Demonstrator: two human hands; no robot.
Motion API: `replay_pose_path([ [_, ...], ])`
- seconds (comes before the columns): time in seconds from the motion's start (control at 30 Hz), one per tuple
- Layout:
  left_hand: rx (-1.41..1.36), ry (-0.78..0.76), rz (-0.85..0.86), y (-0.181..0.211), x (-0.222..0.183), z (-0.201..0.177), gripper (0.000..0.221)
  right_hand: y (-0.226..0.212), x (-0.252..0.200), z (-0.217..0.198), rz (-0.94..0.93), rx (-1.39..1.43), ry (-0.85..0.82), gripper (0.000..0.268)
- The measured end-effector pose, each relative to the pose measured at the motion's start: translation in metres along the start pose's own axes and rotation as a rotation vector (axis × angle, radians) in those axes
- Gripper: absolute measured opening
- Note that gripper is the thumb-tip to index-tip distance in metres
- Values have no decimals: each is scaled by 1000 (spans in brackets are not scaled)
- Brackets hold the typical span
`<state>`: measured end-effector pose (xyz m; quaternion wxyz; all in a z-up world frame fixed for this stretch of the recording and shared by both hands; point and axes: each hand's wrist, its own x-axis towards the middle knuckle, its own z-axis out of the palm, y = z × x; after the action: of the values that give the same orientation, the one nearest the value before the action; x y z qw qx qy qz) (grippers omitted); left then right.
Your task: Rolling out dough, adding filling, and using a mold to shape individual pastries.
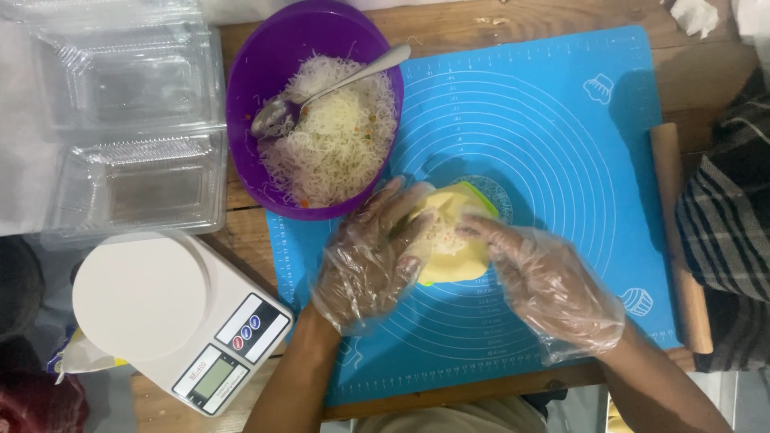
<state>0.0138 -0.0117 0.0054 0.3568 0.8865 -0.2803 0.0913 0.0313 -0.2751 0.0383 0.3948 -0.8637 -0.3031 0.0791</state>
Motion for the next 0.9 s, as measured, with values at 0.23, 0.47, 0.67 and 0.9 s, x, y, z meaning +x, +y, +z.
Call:
replay_pose_path([
  [0.23,-8,16,109,-11,-4,2,42,1,-2,-2,85,456,-82,79],
  [0.47,36,-36,10,4,8,0,55,2,-1,10,-35,951,-102,44],
  [0.67,-236,-34,-30,8,5,-16,31,0,-6,-11,88,177,-92,78],
  [0.9,-65,221,124,7,0,-10,40,8,-2,-18,98,529,49,75],
])
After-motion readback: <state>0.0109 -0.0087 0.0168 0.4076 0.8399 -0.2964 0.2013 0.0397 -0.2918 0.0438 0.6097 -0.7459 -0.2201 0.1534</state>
